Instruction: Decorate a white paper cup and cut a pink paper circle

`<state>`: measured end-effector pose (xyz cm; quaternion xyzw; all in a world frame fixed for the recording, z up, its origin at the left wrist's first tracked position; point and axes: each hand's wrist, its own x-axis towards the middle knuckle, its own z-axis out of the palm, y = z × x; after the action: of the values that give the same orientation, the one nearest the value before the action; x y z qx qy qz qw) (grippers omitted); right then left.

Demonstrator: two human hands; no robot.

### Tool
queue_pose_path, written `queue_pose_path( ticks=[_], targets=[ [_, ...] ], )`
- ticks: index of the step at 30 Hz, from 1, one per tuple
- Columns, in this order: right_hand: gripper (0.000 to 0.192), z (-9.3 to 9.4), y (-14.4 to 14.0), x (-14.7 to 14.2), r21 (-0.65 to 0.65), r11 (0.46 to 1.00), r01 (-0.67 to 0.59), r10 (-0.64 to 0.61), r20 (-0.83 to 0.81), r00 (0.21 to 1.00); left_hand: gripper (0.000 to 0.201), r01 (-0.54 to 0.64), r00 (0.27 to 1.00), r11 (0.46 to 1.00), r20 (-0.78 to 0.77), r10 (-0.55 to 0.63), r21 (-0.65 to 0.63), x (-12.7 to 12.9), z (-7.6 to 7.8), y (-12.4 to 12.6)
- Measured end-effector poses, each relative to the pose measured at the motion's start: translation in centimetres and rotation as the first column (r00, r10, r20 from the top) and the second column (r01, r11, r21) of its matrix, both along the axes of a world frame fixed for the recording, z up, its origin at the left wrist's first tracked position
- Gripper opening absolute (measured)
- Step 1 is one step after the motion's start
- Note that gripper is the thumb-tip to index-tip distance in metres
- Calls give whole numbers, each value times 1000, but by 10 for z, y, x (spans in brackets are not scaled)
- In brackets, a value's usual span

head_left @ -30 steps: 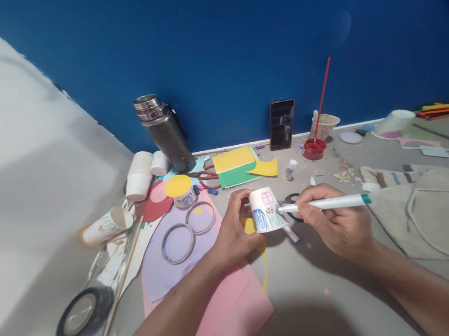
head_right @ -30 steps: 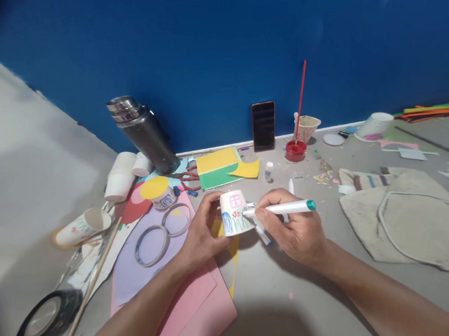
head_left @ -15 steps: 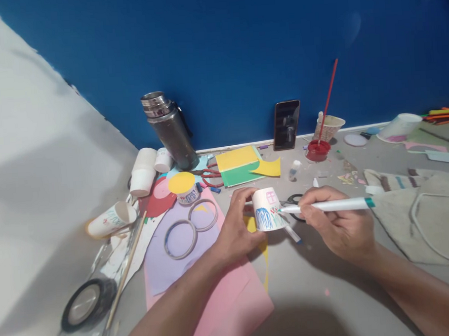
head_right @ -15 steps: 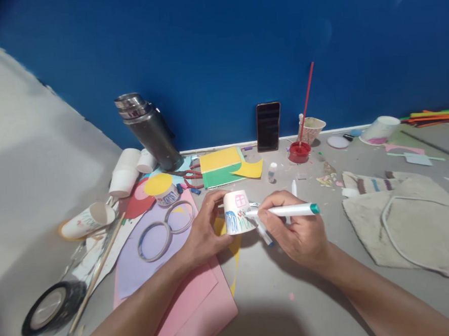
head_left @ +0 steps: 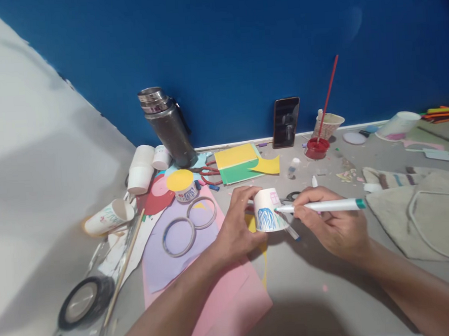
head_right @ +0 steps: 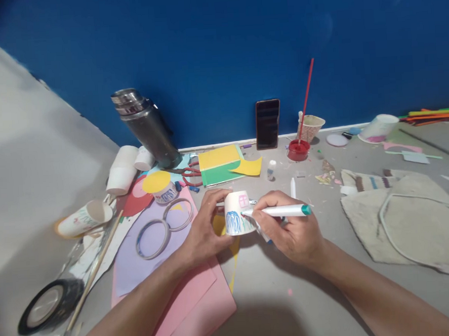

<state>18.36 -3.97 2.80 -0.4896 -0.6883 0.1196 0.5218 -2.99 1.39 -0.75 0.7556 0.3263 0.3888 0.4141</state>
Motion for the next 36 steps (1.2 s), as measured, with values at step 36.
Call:
queue_pose_path(
  ticks=[36],
  targets=[
    [15,6,-1,-1,-29,999,-31,29,-44,999,74,-12,999,997,47,16,-82,2,5,-1]
  ],
)
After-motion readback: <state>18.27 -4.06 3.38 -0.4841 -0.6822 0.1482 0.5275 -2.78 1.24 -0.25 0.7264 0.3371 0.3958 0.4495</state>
